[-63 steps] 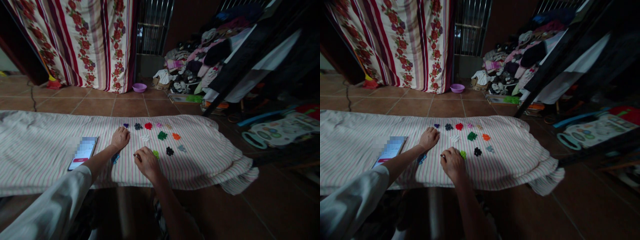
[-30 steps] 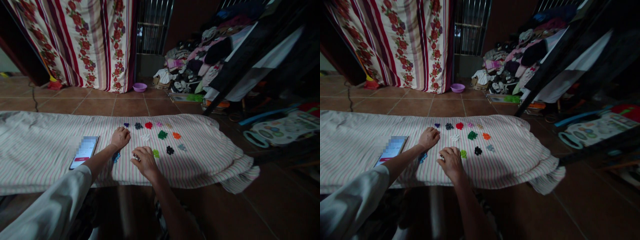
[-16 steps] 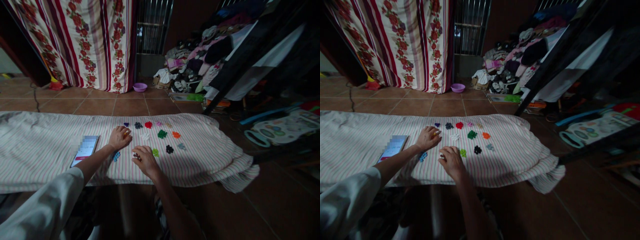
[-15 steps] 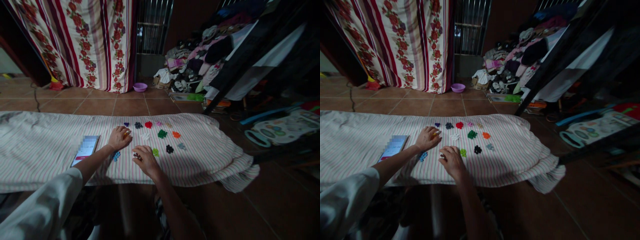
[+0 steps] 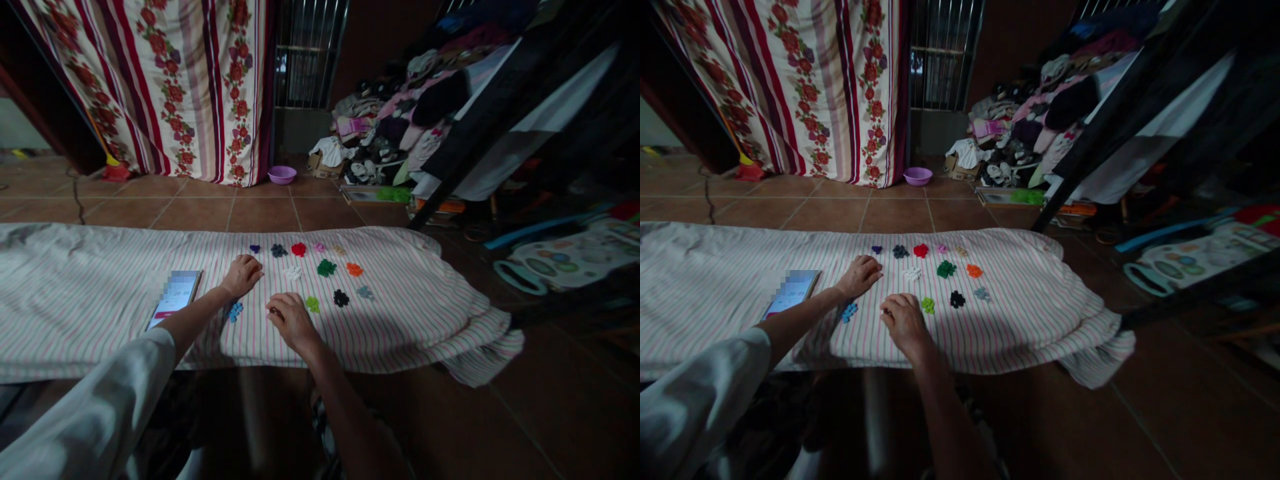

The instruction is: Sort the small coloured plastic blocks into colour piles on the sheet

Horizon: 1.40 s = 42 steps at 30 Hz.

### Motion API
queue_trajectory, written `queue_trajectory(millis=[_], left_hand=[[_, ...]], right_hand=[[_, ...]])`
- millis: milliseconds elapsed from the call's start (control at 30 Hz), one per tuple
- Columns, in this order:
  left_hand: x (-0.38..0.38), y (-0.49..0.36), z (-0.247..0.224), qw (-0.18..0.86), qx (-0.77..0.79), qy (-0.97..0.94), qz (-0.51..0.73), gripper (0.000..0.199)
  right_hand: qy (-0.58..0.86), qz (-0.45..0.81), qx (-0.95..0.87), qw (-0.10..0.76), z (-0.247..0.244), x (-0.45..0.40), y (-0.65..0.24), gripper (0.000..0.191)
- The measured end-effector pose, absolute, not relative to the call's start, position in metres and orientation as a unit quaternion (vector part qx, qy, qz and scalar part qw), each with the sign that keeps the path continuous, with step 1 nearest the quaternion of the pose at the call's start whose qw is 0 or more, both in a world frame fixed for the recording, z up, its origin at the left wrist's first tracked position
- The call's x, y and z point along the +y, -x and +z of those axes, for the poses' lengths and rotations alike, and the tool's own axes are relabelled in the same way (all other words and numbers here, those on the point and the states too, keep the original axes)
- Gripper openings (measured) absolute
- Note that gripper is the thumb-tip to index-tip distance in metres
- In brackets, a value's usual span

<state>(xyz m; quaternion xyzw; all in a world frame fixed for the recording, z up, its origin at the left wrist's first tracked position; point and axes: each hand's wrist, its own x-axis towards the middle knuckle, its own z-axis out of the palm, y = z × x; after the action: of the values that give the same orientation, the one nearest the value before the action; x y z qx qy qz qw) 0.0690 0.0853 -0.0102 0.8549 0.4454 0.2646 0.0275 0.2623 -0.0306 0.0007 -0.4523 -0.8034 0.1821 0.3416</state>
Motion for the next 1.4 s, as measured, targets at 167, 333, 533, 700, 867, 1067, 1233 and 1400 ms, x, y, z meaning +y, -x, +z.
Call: queue_trajectory(millis=[167,333,533,700,867,1067,1233,1400], left_hand=[[0.082,-0.066,-0.005,0.037,0.442,-0.855,0.269,0.042],[0.08,-0.046,0.008,0.04,0.457,-0.859,0.227,0.055],[0.078,-0.024,0.009,0.096,0.52,-0.837,0.143,0.07],[0.078,-0.029,0.004,0.097,0.545,-0.821,0.14,0.066],[0.081,-0.037,0.007,0.103,0.557,-0.812,0.141,0.056],[0.077,-0.033,0.013,0.117,0.562,-0.808,0.135,0.056],[0.074,-0.03,0.013,0.13,0.574,-0.798,0.129,0.059],[0.078,-0.038,0.008,0.117,0.581,-0.794,0.136,0.05]], right_hand=[[0.444,0.186,-0.808,0.34,0.0,-0.032,-0.263,0.024],[0.445,0.192,-0.81,0.329,0.001,-0.035,-0.267,0.034],[0.458,0.194,-0.819,0.287,0.009,-0.038,-0.272,0.046],[0.481,0.202,-0.809,0.27,0.014,-0.039,-0.274,0.048],[0.487,0.21,-0.805,0.266,0.011,-0.038,-0.272,0.046],[0.488,0.21,-0.806,0.262,0.01,-0.04,-0.275,0.051],[0.501,0.184,-0.806,0.256,0.008,-0.045,-0.282,0.054],[0.509,0.175,-0.806,0.248,0.01,-0.049,-0.283,0.053]])
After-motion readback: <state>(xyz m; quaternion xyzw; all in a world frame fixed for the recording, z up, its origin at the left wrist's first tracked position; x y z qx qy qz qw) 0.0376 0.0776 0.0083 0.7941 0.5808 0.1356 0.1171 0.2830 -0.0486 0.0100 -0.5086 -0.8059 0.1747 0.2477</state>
